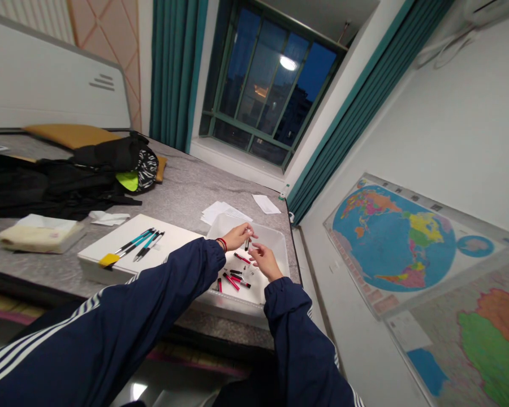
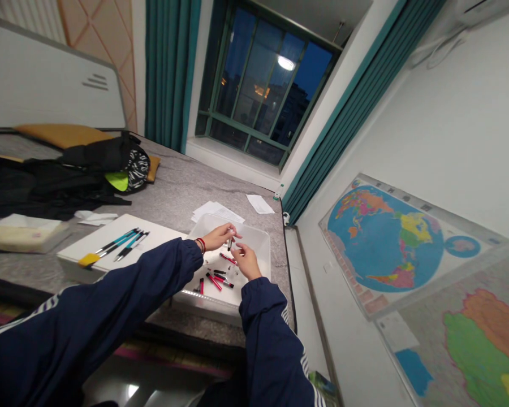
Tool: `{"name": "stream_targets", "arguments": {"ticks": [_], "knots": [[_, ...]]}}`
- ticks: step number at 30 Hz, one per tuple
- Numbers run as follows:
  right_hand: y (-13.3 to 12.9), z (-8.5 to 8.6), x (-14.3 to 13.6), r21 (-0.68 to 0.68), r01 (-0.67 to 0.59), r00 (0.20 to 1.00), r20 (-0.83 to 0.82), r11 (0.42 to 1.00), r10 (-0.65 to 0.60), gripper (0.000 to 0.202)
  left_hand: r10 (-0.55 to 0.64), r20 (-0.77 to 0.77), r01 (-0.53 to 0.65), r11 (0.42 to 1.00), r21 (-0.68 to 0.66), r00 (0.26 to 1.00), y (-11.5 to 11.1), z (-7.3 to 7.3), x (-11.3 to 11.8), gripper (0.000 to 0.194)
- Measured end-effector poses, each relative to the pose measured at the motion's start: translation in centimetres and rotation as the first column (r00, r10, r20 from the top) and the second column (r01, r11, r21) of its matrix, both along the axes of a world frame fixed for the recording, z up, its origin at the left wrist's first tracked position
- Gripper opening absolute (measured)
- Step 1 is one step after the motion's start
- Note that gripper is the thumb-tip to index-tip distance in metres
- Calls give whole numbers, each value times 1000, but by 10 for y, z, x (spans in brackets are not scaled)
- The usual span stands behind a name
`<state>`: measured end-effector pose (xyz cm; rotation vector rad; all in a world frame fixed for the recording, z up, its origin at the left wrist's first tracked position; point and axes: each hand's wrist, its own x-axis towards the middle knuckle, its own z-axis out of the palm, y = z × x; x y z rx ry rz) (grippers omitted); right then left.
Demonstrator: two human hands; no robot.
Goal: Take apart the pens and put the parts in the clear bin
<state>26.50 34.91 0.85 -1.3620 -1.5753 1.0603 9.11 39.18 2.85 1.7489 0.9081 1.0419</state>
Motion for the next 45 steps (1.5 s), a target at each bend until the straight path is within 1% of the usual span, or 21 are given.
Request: {"name": "stream_targets", "arguments": {"ticks": [2,3,5,7,10,12,14,16,19,24,28,32,35,38,40,43,45], "knots": [[-3,3,-2,-65,-54,996,-77,996,49,41,-51,68,54,997,-52,996,-2,5,1,18],[-4,5,-2,-72,-57,992,-115,996,49,39,-55,83,62,995,-74,995,-3,7,1,19],[-4,9,-1,-62,-13,983,-185,998,1,37,-40,78,48,993,-103,996,-3,9,0,20],[-3,12,1,-61,76,966,-245,995,-89,38,-9,39,13,995,-104,999,-4,9,0,22],[0,14,5,-69,208,930,-296,976,-219,38,0,-50,-4,998,-62,999,-4,5,0,25],[1,15,6,-42,281,907,-313,959,-280,39,-33,-148,28,999,-36,988,-4,2,0,28],[1,15,8,8,335,889,-335,942,-313,41,-68,-272,73,997,7,960,-5,-2,-1,30],[0,17,7,38,351,880,-356,936,-315,43,-72,-376,103,993,62,924,-5,-4,-2,32],[-3,21,5,45,313,888,-368,949,-275,43,-56,-446,106,990,88,893,-5,-6,-3,39],[-7,24,1,54,278,898,-370,959,-240,44,-63,-459,109,991,74,886,-7,-5,-2,44],[-3,21,4,92,287,907,-346,953,-240,42,-91,-434,101,995,1,896,-7,-7,-1,38],[3,17,10,163,385,890,-325,909,-319,41,-146,-394,117,988,-97,907,-7,-8,-2,29],[6,15,14,225,427,890,-273,876,-364,41,-150,-396,114,987,-114,906,-8,-8,-3,27],[6,15,15,286,403,914,-176,869,-366,41,-149,-402,117,988,-102,903,-9,-7,-4,27],[5,14,13,291,367,930,-122,884,-346,44,-147,-413,120,989,-90,899,-9,-7,-4,26],[1,11,7,257,256,966,-43,932,-254,42,-160,-398,139,987,-82,903,-8,-7,-3,21],[-2,9,4,231,150,987,27,961,-160,36,-192,-352,172,981,-89,916,-7,-7,-2,26]]}}
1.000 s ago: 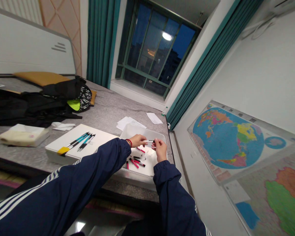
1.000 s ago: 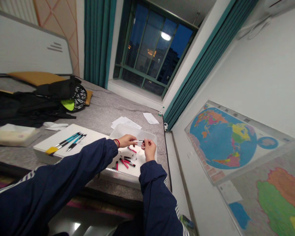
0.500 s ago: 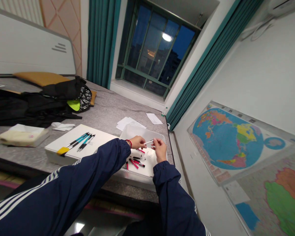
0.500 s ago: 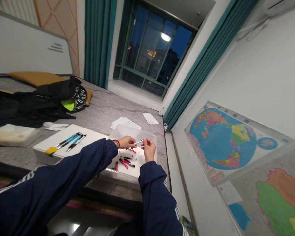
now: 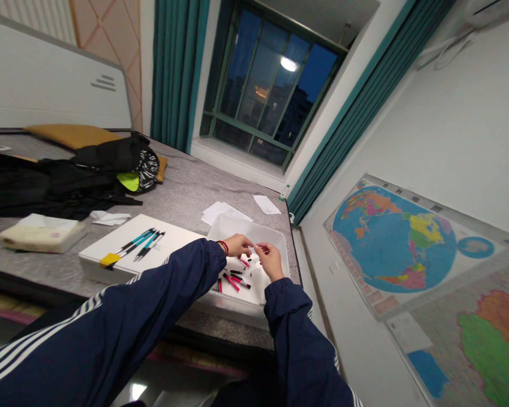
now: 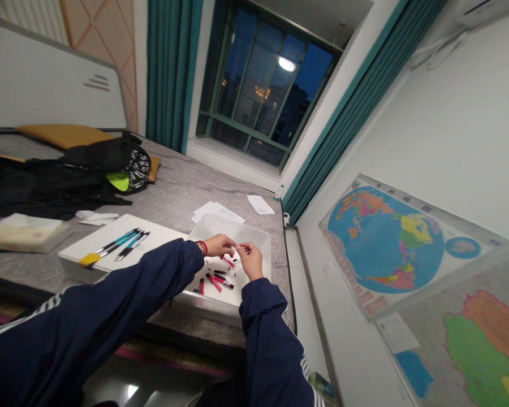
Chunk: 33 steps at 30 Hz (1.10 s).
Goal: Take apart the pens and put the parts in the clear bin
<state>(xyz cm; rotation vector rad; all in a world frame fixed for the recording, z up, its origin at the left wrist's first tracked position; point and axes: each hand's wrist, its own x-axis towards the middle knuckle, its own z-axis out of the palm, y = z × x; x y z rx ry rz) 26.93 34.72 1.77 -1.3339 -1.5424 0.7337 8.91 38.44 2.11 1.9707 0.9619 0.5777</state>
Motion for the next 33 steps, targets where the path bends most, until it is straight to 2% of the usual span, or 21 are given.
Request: {"name": "stream_targets", "arguments": {"ticks": [3,6,8,10,12,14,17,21,25,29,31,33], "knots": [[-2,-2,-2,-43,-96,994,49,994,98,30,-37,63,39,999,-30,997,0,-2,1,36],[-1,-2,0,-31,-65,998,11,997,65,31,-11,49,13,999,-39,999,1,-4,2,32],[1,0,2,23,10,999,-39,1000,-9,35,55,-21,-55,998,4,998,2,-6,1,29],[2,2,3,76,72,996,-64,994,-67,40,153,-95,-144,985,100,984,3,-8,-1,38],[2,3,4,104,114,993,-38,988,-110,32,250,-125,-223,955,196,960,5,-8,-3,49],[2,5,4,117,152,988,8,981,-154,20,325,-129,-289,927,238,937,6,-7,-5,42],[0,7,4,125,181,982,35,976,-187,17,414,-119,-379,894,237,903,7,-2,-6,21],[-1,6,1,97,121,989,71,988,-128,18,465,-87,-429,862,271,881,6,6,-7,28],[0,2,-1,55,42,989,142,998,-50,18,546,-94,-489,804,340,832,3,12,-7,36],[4,0,-1,35,34,981,191,999,-40,19,509,-65,-453,811,369,858,-2,21,-3,35],[6,0,-1,36,70,979,189,997,-76,20,472,-20,-427,814,394,881,-7,29,-2,37],[7,1,-2,30,94,979,177,995,-97,22,460,29,-424,791,440,888,-12,40,-6,38]]}}
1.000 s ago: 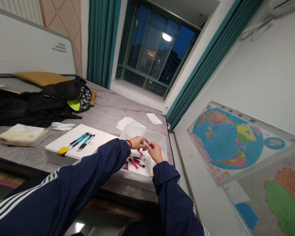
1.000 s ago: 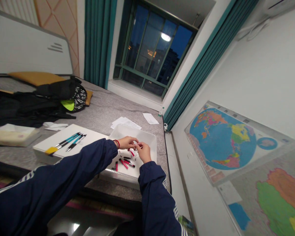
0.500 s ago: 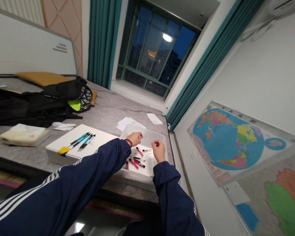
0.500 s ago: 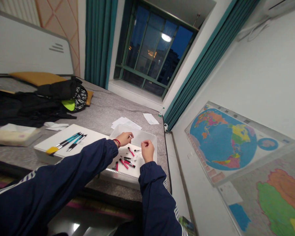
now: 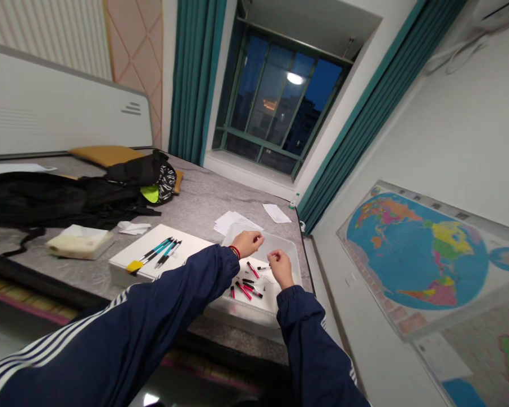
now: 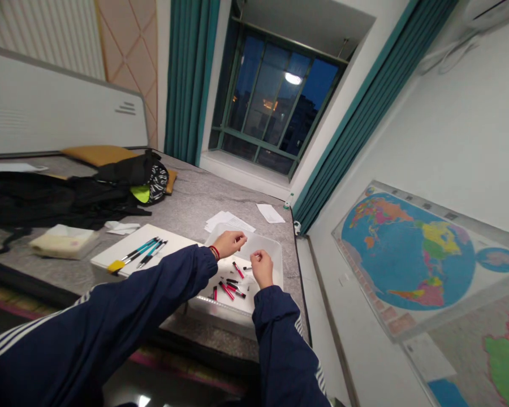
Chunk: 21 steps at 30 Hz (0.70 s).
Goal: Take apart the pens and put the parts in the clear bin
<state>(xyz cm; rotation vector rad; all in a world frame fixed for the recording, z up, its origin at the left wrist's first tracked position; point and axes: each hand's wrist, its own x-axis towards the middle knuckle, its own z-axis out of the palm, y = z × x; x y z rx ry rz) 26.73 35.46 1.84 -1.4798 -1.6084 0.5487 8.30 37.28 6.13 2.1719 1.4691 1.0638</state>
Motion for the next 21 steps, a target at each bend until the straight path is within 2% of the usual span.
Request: {"name": "stream_targets", "arguments": {"ticks": [3,6,8,10,12,14,17,21], "knots": [[2,-1,-2,-14,-1,1000,-18,1000,1,23,55,-35,-52,995,86,998,-3,14,-26,38],[3,-2,-4,-30,-2,999,-33,1000,1,22,224,-126,-213,973,93,967,0,14,-77,37],[3,-3,-5,-39,3,1000,-31,999,-4,22,356,-205,-357,933,36,912,4,3,-119,38],[3,-3,-5,-43,9,1000,-7,999,-10,21,452,-332,-499,864,-69,828,4,-15,-161,37],[3,-5,-5,-34,6,1000,26,999,-5,19,420,-485,-553,816,-168,767,0,-36,-198,31],[3,-6,-4,-26,-10,999,52,1000,11,18,401,-567,-581,795,-174,719,-8,-53,-226,32],[3,-8,-4,-26,-33,997,76,999,35,16,408,-604,-607,778,-162,684,-20,-71,-247,39],[2,-7,-4,-43,-51,993,108,998,55,15,324,-624,-570,785,-241,711,-24,-80,-247,32]]}}
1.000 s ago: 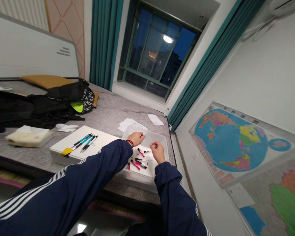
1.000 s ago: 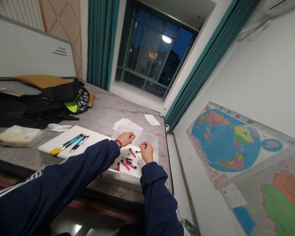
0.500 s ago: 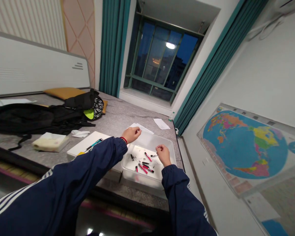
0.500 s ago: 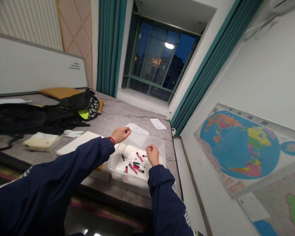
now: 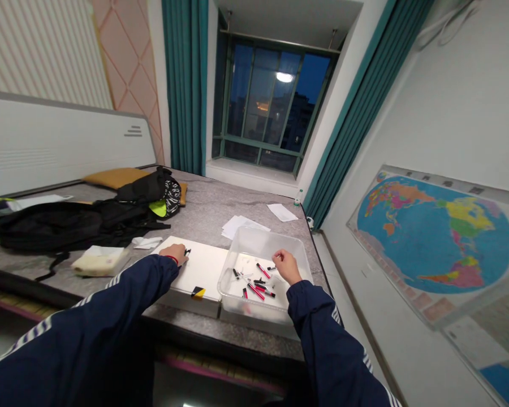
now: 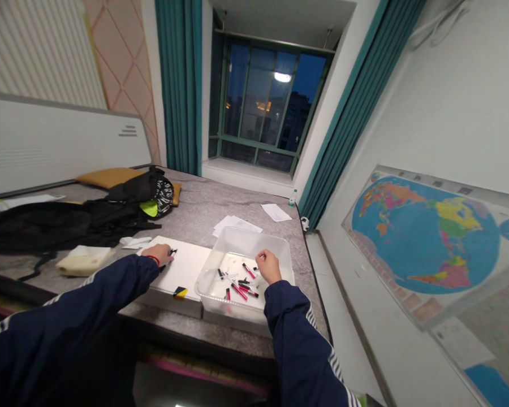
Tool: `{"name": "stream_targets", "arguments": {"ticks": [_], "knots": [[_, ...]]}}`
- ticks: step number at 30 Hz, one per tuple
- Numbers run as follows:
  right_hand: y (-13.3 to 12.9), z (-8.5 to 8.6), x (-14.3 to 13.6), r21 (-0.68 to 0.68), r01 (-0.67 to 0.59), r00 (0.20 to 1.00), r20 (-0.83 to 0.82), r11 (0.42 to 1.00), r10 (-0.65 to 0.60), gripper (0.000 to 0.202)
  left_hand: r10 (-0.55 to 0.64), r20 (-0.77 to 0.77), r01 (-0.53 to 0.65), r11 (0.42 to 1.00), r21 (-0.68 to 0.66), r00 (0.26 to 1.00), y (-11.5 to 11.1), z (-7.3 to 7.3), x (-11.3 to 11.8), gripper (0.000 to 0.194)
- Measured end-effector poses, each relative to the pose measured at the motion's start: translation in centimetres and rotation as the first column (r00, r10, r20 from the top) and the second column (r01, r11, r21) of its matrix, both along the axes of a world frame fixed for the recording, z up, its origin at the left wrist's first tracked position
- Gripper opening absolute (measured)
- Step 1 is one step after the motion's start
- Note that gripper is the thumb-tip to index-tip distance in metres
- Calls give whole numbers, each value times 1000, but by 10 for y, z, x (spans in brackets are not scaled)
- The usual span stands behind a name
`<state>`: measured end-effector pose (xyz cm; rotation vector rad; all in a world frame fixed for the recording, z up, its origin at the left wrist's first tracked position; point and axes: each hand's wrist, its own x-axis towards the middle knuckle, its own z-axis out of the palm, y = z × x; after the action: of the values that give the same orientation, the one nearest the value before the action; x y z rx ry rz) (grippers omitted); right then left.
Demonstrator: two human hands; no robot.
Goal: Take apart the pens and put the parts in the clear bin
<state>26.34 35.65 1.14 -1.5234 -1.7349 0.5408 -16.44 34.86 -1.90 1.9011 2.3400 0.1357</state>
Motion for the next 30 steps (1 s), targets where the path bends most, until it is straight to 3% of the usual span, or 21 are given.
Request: {"name": "stream_targets", "arguments": {"ticks": [6,9,12,16,18,20,22,25,27,30], "knots": [[-1,0,2,-28,-31,998,49,999,32,14,4,-14,-6,995,-96,1000,9,-2,18,41],[-2,0,3,-34,-47,996,78,998,50,14,-7,-6,6,997,-79,1000,11,8,29,36],[-2,0,3,-32,-44,995,92,999,47,13,-10,-15,11,1000,26,1000,13,36,44,31],[-3,2,2,-33,-53,997,55,998,55,20,-75,1,73,969,235,997,17,92,87,32],[-3,2,1,-40,-77,997,7,996,78,34,-192,24,173,924,341,981,17,115,120,30],[-4,5,1,-33,-88,994,-70,996,86,47,-343,59,294,872,392,937,15,124,159,28],[-6,8,2,9,-45,987,-152,999,46,53,-496,111,415,813,409,861,11,120,199,26],[-8,13,5,96,68,984,-169,993,-51,53,-700,223,583,697,418,678,6,94,246,21],[-9,15,7,123,103,989,-119,987,-88,49,-778,265,637,621,456,569,4,74,263,21],[-9,13,7,88,128,987,-113,988,-118,44,-785,296,605,612,510,544,6,50,268,23]]}}
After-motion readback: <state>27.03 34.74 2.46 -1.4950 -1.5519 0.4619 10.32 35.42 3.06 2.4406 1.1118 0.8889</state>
